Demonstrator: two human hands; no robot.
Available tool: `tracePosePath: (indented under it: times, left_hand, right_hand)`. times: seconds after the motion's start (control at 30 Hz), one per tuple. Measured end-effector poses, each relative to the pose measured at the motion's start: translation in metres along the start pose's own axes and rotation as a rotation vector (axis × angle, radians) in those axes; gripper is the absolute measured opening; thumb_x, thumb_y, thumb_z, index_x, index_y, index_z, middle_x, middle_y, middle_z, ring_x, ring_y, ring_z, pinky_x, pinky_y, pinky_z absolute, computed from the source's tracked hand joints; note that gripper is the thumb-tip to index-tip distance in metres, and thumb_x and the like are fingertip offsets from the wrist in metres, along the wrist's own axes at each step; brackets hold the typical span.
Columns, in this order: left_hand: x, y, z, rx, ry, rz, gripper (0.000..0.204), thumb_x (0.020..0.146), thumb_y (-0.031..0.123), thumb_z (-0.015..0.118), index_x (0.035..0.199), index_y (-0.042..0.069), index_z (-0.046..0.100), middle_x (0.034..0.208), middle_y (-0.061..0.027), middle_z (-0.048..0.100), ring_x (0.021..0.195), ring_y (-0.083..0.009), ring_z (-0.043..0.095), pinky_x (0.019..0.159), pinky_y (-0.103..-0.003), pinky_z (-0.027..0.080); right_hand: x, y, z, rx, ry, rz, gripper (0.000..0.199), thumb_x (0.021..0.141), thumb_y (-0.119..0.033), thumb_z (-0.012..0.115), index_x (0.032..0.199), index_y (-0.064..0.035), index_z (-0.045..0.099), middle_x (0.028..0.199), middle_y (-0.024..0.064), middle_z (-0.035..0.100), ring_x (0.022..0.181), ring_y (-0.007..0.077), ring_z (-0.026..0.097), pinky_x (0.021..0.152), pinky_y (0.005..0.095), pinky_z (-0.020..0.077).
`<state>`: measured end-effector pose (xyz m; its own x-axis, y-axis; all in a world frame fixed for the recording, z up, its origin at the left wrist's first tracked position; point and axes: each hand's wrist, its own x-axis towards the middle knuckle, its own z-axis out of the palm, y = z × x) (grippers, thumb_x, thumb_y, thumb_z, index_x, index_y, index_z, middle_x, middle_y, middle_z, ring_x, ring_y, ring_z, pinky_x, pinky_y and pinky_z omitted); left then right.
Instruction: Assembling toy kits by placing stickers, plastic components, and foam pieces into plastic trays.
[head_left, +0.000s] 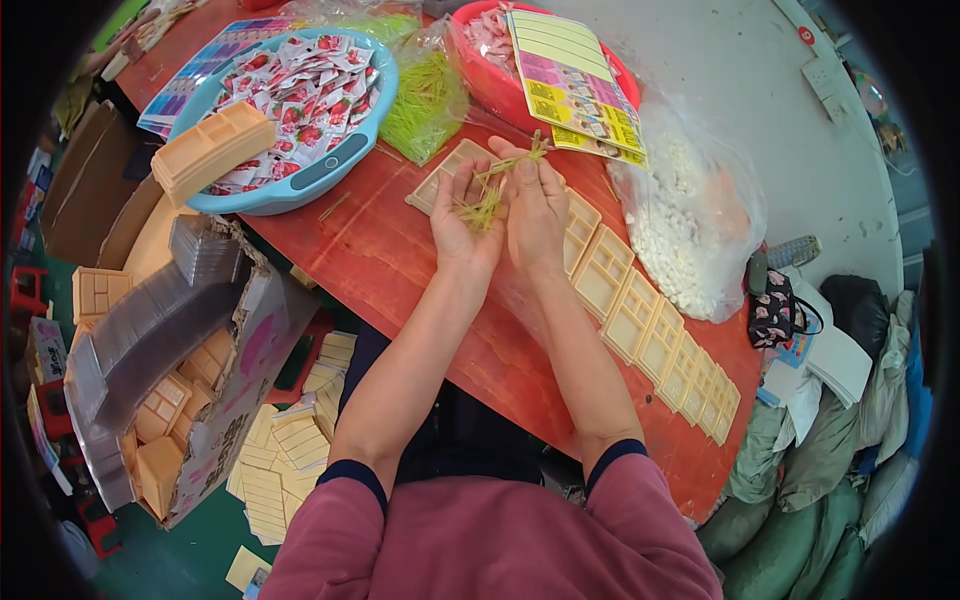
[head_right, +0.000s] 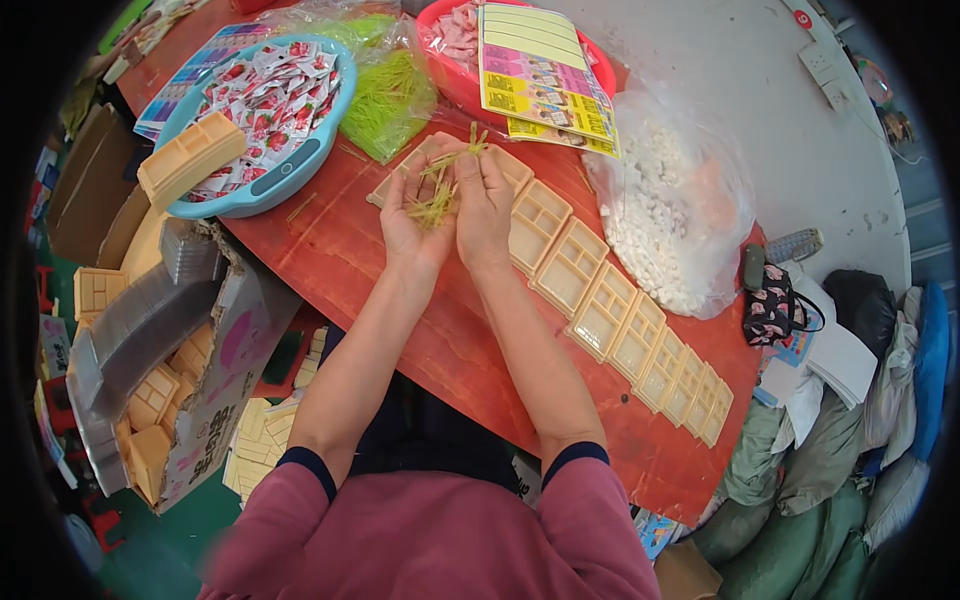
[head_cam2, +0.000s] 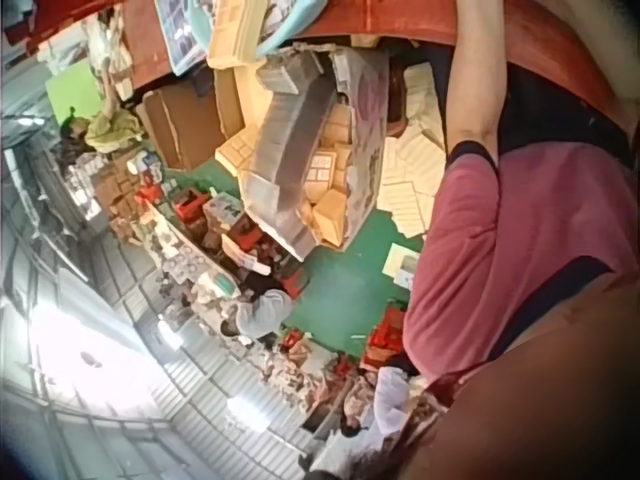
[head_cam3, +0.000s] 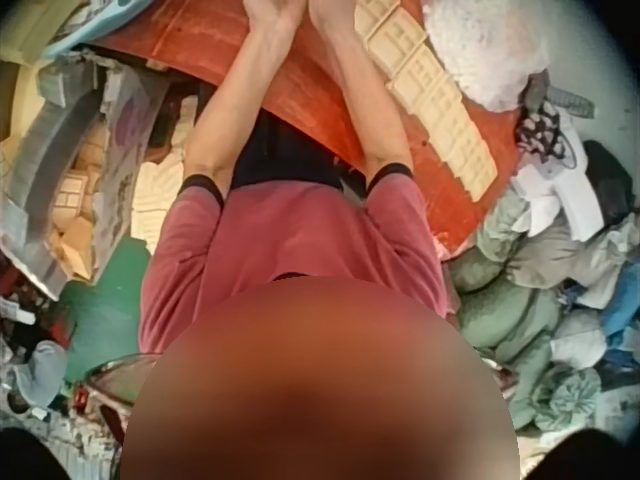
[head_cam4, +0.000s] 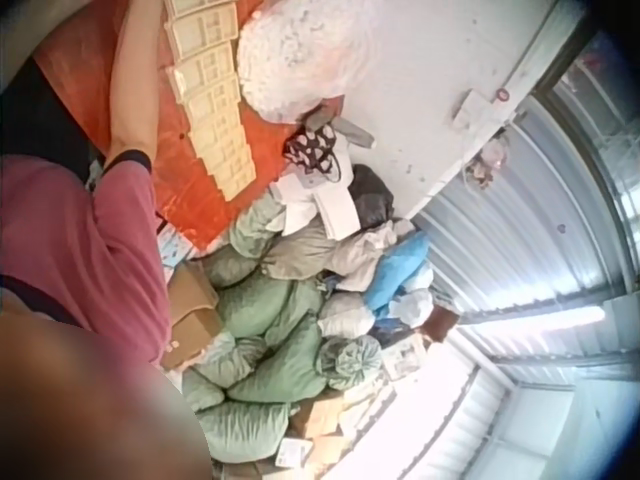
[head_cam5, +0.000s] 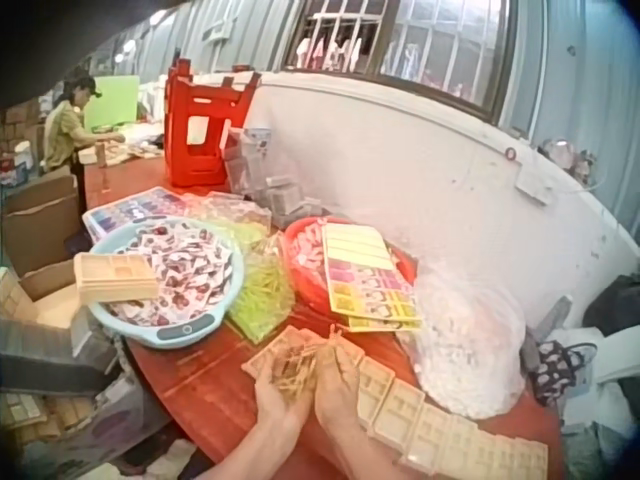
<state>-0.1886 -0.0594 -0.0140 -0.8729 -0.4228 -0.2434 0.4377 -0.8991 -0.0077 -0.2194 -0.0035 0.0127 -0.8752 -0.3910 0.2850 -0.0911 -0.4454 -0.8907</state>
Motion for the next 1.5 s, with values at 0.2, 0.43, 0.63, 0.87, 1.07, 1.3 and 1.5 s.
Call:
tracePosePath:
  times: [0.2, 0.43, 0.63, 0.87, 1.07, 1.3, 1.5]
  left_hand:
    - [-0.015, 0.007, -0.006, -0.104, 0.094, -0.109, 0.033, 0.092, 0.033, 0.044, 0.107, 0.005, 0.052, 0.107, -0.0091, 0.054, 0.106, -0.0264, 0.050, 0.096, -0.049, 0.038]
    - [-0.059, 0.042, -0.016, 0.013, 0.122, -0.200, 0.030, 0.090, 0.031, 0.048, 0.101, 0.005, 0.057, 0.110, -0.0111, 0.056, 0.112, -0.0275, 0.048, 0.098, -0.046, 0.037]
    - [-0.079, 0.063, -0.025, 0.041, 0.145, -0.235, 0.032, 0.090, 0.033, 0.049, 0.100, 0.004, 0.060, 0.110, -0.0114, 0.058, 0.112, -0.0279, 0.049, 0.098, -0.045, 0.039]
    - [-0.082, 0.061, -0.023, -0.023, 0.151, -0.298, 0.032, 0.090, 0.029, 0.048, 0.101, 0.002, 0.060, 0.108, -0.0114, 0.059, 0.113, -0.0293, 0.048, 0.100, -0.047, 0.036]
    - [-0.084, 0.052, -0.024, 0.011, 0.117, -0.324, 0.032, 0.090, 0.029, 0.048, 0.101, 0.002, 0.060, 0.109, -0.0115, 0.059, 0.113, -0.0292, 0.048, 0.101, -0.047, 0.036]
    - [-0.090, 0.038, -0.026, 0.035, 0.124, -0.374, 0.033, 0.090, 0.030, 0.048, 0.102, 0.002, 0.060, 0.111, -0.0119, 0.058, 0.115, -0.0294, 0.047, 0.101, -0.047, 0.036]
    - [-0.092, 0.033, -0.028, 0.052, 0.137, -0.397, 0.033, 0.090, 0.030, 0.048, 0.103, 0.001, 0.059, 0.112, -0.0124, 0.057, 0.114, -0.0289, 0.048, 0.100, -0.046, 0.037]
  right_hand:
    - [0.024, -0.032, -0.012, -0.331, -0.103, -0.023, 0.022, 0.094, -0.018, 0.042, 0.094, 0.0011, 0.054, 0.089, 0.0093, 0.060, 0.076, 0.0138, 0.059, 0.067, 0.0299, 0.0480]
    - [0.082, 0.005, -0.028, -1.467, -0.498, -0.289, 0.018, 0.085, -0.015, 0.047, 0.083, 0.0004, 0.055, 0.083, 0.0215, 0.062, 0.078, 0.0381, 0.061, 0.065, 0.0491, 0.0471]
    - [0.097, 0.015, -0.017, -1.783, -0.789, -0.144, 0.018, 0.081, -0.011, 0.046, 0.085, -0.0014, 0.059, 0.085, 0.0216, 0.063, 0.082, 0.0366, 0.062, 0.070, 0.0464, 0.0490]
    - [0.091, -0.014, -0.043, -1.553, -0.662, -0.174, 0.017, 0.082, -0.014, 0.049, 0.089, -0.0018, 0.059, 0.084, 0.0199, 0.062, 0.078, 0.0349, 0.061, 0.067, 0.0426, 0.0482]
    - [0.073, -0.019, -0.083, -1.773, -0.504, -0.098, 0.017, 0.083, -0.017, 0.053, 0.089, -0.0017, 0.059, 0.079, 0.0214, 0.061, 0.074, 0.0377, 0.060, 0.064, 0.0456, 0.0469]
    - [0.075, 0.001, -0.113, -1.970, -0.423, -0.195, 0.026, 0.084, -0.015, 0.049, 0.106, -0.0035, 0.057, 0.079, 0.0191, 0.062, 0.074, 0.0348, 0.062, 0.064, 0.0442, 0.0496]
    - [0.076, -0.010, -0.102, -1.980, -0.587, -0.214, 0.025, 0.083, -0.007, 0.043, 0.107, -0.0035, 0.047, 0.072, 0.0190, 0.062, 0.069, 0.0344, 0.063, 0.058, 0.0445, 0.0507]
